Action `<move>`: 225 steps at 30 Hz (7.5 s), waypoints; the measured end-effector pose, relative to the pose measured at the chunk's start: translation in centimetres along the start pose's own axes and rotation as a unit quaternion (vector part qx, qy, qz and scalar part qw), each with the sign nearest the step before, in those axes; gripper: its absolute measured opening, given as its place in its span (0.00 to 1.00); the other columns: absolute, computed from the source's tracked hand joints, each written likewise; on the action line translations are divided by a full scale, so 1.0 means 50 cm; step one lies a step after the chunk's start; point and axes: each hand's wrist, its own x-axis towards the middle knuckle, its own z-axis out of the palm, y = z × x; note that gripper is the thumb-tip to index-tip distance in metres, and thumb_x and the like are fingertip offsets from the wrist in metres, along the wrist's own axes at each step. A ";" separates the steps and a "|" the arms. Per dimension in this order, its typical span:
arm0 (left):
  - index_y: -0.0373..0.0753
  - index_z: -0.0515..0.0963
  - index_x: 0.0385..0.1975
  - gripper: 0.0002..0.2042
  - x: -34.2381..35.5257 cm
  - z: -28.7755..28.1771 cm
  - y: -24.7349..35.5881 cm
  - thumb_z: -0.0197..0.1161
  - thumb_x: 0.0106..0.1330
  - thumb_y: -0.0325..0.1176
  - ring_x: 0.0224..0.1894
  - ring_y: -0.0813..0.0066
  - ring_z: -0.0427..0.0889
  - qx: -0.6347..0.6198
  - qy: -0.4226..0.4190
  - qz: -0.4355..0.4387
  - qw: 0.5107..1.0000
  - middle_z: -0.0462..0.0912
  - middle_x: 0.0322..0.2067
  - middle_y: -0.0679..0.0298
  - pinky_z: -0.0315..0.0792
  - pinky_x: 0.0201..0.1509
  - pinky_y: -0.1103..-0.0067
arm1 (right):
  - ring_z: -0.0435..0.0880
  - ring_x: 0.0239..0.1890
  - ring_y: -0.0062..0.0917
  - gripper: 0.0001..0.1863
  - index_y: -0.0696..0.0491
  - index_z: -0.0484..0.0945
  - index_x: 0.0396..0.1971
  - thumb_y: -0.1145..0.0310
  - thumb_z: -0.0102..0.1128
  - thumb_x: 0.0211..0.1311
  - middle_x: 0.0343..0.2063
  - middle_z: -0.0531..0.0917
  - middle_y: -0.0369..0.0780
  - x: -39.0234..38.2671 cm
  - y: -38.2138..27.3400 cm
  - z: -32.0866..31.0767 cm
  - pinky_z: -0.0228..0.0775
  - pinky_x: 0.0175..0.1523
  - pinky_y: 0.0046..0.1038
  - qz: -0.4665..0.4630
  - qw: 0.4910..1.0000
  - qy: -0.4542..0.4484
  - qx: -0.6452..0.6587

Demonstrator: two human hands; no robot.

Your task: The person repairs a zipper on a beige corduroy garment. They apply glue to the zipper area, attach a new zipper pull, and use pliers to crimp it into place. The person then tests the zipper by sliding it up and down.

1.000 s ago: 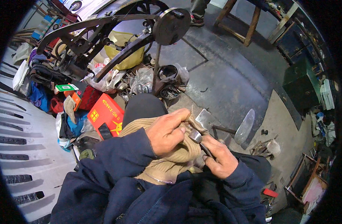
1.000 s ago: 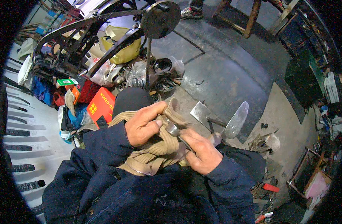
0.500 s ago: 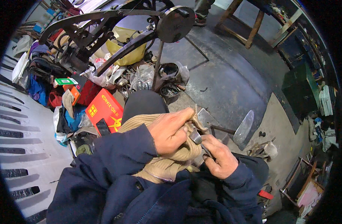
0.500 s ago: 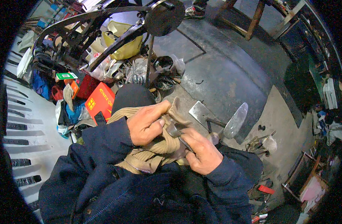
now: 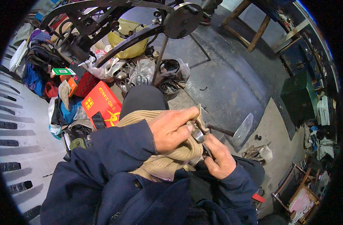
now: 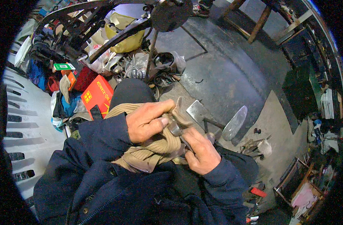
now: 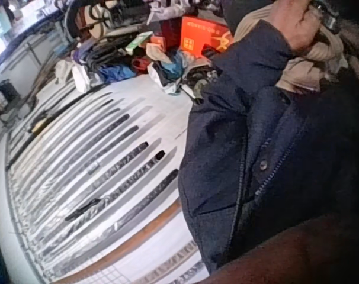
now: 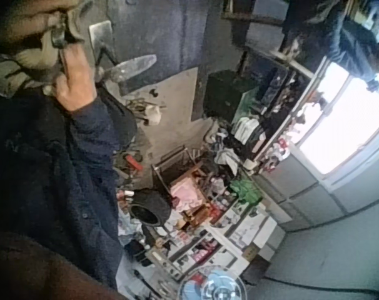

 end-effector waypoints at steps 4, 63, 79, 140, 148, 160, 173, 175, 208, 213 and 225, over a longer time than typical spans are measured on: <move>0.33 0.71 0.45 0.12 0.008 -0.002 0.005 0.50 0.74 0.36 0.28 0.61 0.72 -0.038 -0.006 -0.065 0.997 0.72 0.27 0.53 0.68 0.35 0.67 | 0.75 0.50 0.52 0.24 0.65 0.73 0.49 0.87 0.49 0.47 0.47 0.75 0.54 0.002 -0.002 0.008 0.68 0.58 0.32 -0.011 1.000 0.026 0.000; 0.34 0.71 0.37 0.06 0.025 -0.009 0.005 0.54 0.70 0.31 0.33 0.77 0.68 -0.143 0.012 -0.151 0.978 0.71 0.27 0.64 0.68 0.40 0.75 | 0.74 0.50 0.60 0.21 0.59 0.69 0.50 0.84 0.47 0.53 0.44 0.73 0.55 0.016 0.013 0.072 0.70 0.50 0.49 0.015 0.994 0.103 0.012; 0.35 0.71 0.36 0.06 0.019 -0.007 0.002 0.55 0.71 0.31 0.32 0.79 0.67 -0.130 0.006 -0.142 0.981 0.70 0.26 0.65 0.67 0.38 0.75 | 0.76 0.50 0.61 0.19 0.58 0.69 0.50 0.84 0.46 0.57 0.44 0.77 0.58 0.017 0.015 0.082 0.71 0.50 0.51 0.051 0.994 0.089 0.026; 0.34 0.74 0.52 0.17 -0.017 -0.043 -0.001 0.56 0.67 0.36 0.49 0.63 0.82 -0.394 0.159 -0.119 0.897 0.82 0.49 0.54 0.77 0.55 0.69 | 0.84 0.44 0.36 0.22 0.59 0.73 0.53 0.75 0.55 0.56 0.47 0.81 0.50 -0.318 -0.073 -0.012 0.79 0.52 0.39 0.017 0.781 0.464 0.417; 0.36 0.71 0.60 0.21 -0.032 -0.053 0.004 0.54 0.72 0.39 0.57 0.54 0.80 -0.404 0.161 -0.142 0.889 0.80 0.55 0.53 0.73 0.64 0.60 | 0.79 0.26 0.26 0.18 0.55 0.78 0.47 0.79 0.50 0.56 0.31 0.80 0.43 -0.519 0.428 0.190 0.74 0.28 0.33 0.510 0.613 0.558 0.231; 0.32 0.75 0.46 0.15 -0.040 -0.037 0.033 0.58 0.68 0.38 0.46 0.63 0.84 -0.360 0.161 -0.189 0.899 0.85 0.42 0.52 0.77 0.55 0.68 | 0.80 0.36 0.29 0.17 0.57 0.77 0.50 0.75 0.54 0.60 0.38 0.81 0.44 -0.499 0.685 0.277 0.72 0.41 0.34 0.602 0.741 0.297 0.015; 0.37 0.75 0.40 0.08 -0.077 -0.024 0.073 0.58 0.73 0.36 0.41 0.80 0.75 -0.321 0.169 -0.188 0.913 0.79 0.37 0.67 0.69 0.48 0.80 | 0.80 0.47 0.31 0.18 0.60 0.76 0.53 0.70 0.57 0.64 0.45 0.82 0.46 -0.408 0.723 0.159 0.71 0.54 0.36 0.595 0.737 0.319 -0.026; 0.40 0.73 0.36 0.08 -0.070 -0.021 0.069 0.58 0.74 0.37 0.36 0.87 0.67 -0.321 0.149 -0.178 0.918 0.71 0.31 0.76 0.62 0.42 0.84 | 0.80 0.48 0.32 0.19 0.60 0.76 0.53 0.70 0.58 0.65 0.46 0.82 0.46 -0.413 0.699 0.144 0.71 0.56 0.36 0.565 0.740 0.364 -0.012; 0.35 0.75 0.41 0.09 -0.005 -0.230 0.194 0.63 0.65 0.28 0.48 0.52 0.78 0.021 0.080 0.268 0.960 0.76 0.44 0.52 0.73 0.54 0.66 | 0.79 0.41 0.17 0.15 0.61 0.80 0.48 0.66 0.54 0.72 0.40 0.83 0.34 0.168 -0.360 0.038 0.72 0.48 0.23 0.026 0.948 0.267 0.171; 0.37 0.80 0.44 0.16 -0.092 -0.174 0.166 0.72 0.57 0.31 0.50 0.49 0.80 0.061 0.167 0.306 0.935 0.81 0.46 0.51 0.73 0.55 0.63 | 0.81 0.41 0.18 0.16 0.60 0.79 0.50 0.63 0.54 0.75 0.41 0.84 0.35 0.164 -0.256 0.053 0.73 0.48 0.23 0.077 0.917 0.324 0.221; 0.40 0.79 0.43 0.18 -0.151 -0.118 0.151 0.75 0.54 0.37 0.48 0.57 0.80 0.231 0.105 0.216 0.943 0.80 0.42 0.59 0.70 0.54 0.63 | 0.86 0.39 0.21 0.14 0.61 0.82 0.50 0.68 0.60 0.71 0.41 0.88 0.39 0.167 -0.153 0.057 0.79 0.47 0.25 0.057 0.850 0.242 0.465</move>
